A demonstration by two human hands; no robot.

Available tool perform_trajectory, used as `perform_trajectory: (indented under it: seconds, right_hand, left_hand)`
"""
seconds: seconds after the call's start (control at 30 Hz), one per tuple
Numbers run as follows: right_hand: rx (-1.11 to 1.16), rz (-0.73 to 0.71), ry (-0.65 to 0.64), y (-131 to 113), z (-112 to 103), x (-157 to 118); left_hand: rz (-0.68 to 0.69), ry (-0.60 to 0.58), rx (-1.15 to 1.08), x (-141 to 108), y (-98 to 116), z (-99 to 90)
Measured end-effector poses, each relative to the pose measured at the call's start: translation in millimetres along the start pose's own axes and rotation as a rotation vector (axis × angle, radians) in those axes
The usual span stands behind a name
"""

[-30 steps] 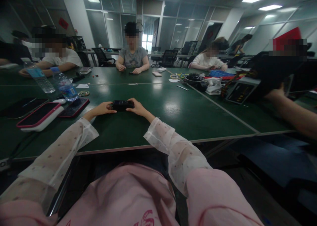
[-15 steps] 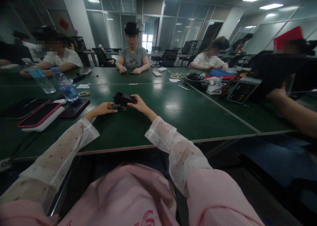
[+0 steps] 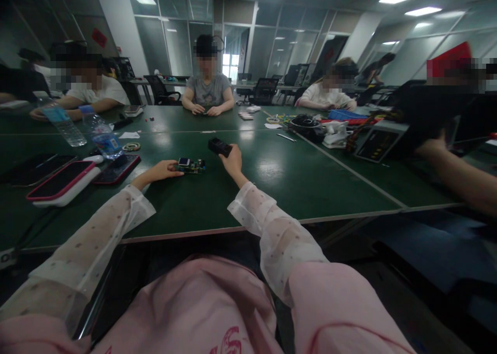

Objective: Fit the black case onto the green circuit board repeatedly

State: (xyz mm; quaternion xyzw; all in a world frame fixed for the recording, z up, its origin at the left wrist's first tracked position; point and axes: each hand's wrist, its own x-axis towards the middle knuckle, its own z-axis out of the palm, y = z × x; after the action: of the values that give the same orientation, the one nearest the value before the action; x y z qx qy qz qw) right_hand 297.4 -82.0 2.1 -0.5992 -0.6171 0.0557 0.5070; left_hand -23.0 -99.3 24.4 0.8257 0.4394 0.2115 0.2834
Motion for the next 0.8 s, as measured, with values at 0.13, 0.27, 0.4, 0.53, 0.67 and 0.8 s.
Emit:
perform_trajectory:
  seconds: [0.13, 0.27, 0.4, 0.53, 0.67, 0.8]
  right_hand:
    - [-0.110, 0.069, -0.086, -0.7, 0.2, -4.3]
    - [-0.155, 0.088, -0.112, -3.1, 0.3, -5.0]
    - [-0.169, 0.097, -0.052, -5.9, 0.9, -4.1]
    - [-0.175, 0.096, -0.038, -7.3, 2.4, -4.4]
    - [-0.183, 0.080, -0.062, -5.9, 4.7, -6.0]
    - [-0.172, 0.068, -0.077, -3.8, 5.7, -6.7]
  left_hand:
    - [-0.003, -0.002, -0.012, -0.4, 0.8, -0.1]
    - [-0.002, -0.001, -0.031, -1.4, 3.4, 0.1]
    - [-0.039, -0.044, -0.143, -3.9, 9.7, -2.4]
    - [-0.110, -0.016, -0.313, -7.3, 13.5, -7.5]
    - [-0.070, 0.142, -0.380, -8.4, 10.4, -8.6]
    - [-0.025, 0.226, -0.381, -4.7, 2.8, -7.4]
